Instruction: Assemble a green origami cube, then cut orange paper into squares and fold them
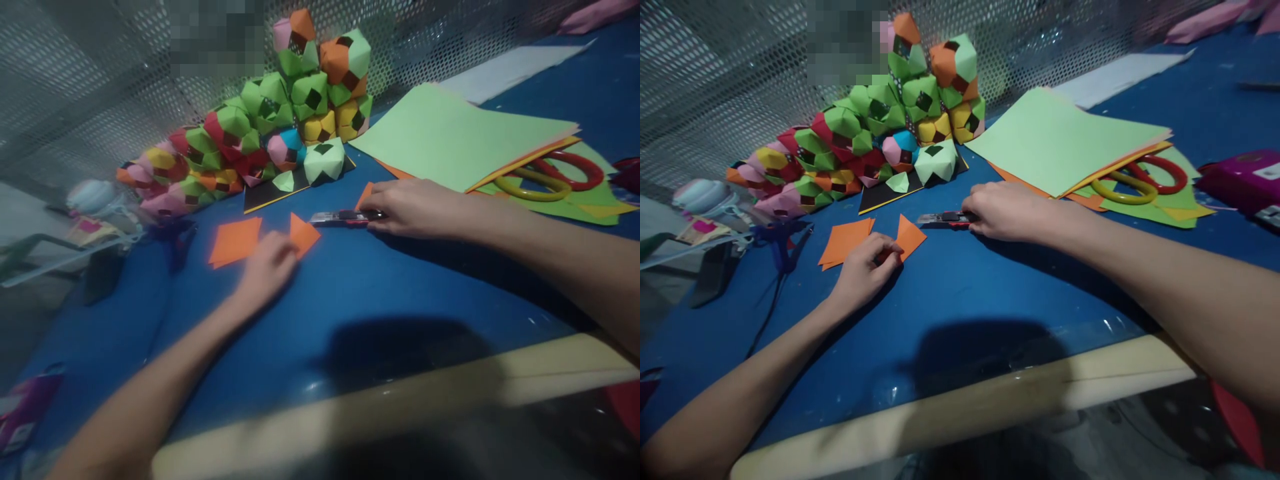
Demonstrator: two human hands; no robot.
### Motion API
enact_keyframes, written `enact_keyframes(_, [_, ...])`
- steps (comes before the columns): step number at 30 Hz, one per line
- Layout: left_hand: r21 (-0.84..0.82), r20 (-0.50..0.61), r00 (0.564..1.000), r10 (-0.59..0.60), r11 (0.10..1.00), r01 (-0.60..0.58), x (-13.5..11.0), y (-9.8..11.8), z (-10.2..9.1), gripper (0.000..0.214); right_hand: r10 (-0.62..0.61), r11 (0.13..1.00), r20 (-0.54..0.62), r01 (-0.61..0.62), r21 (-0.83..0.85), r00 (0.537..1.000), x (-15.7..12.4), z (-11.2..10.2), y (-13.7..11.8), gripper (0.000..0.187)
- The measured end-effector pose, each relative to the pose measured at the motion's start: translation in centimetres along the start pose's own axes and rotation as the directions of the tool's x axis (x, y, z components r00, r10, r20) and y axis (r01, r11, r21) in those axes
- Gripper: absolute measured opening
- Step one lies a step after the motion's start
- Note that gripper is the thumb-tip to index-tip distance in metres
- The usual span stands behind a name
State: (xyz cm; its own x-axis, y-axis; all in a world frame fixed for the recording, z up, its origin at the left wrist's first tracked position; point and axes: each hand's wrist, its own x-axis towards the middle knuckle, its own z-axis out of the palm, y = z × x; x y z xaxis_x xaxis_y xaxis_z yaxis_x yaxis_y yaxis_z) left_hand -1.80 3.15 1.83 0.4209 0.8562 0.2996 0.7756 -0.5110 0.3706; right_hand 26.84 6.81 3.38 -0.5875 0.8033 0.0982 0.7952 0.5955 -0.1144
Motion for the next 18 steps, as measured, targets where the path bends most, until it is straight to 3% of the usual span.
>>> enact_keyframes(9, [-0.026,0.018,0.995,-0.094,0.995,0.094,0.4,-0.3,-0.1,0.012,-0.082,0.997,-0.029,0.083,0.003,0.996,-0.1,0.3,0.0,0.036])
enact_keyframes(13, [0.065,0.081,0.996,0.035,0.997,-0.04,0.8,-0.7,-0.9,0.021,-0.087,0.996,-0.019,0.086,-0.012,0.996,-0.1,0.2,0.0,0.036])
enact_keyframes(18, [0.146,0.27,0.943,0.196,0.959,-0.241,2.0,-1.3,-2.4,0.031,-0.056,0.998,0.039,0.056,-0.011,0.998,-0.1,-0.2,-0.2,0.038])
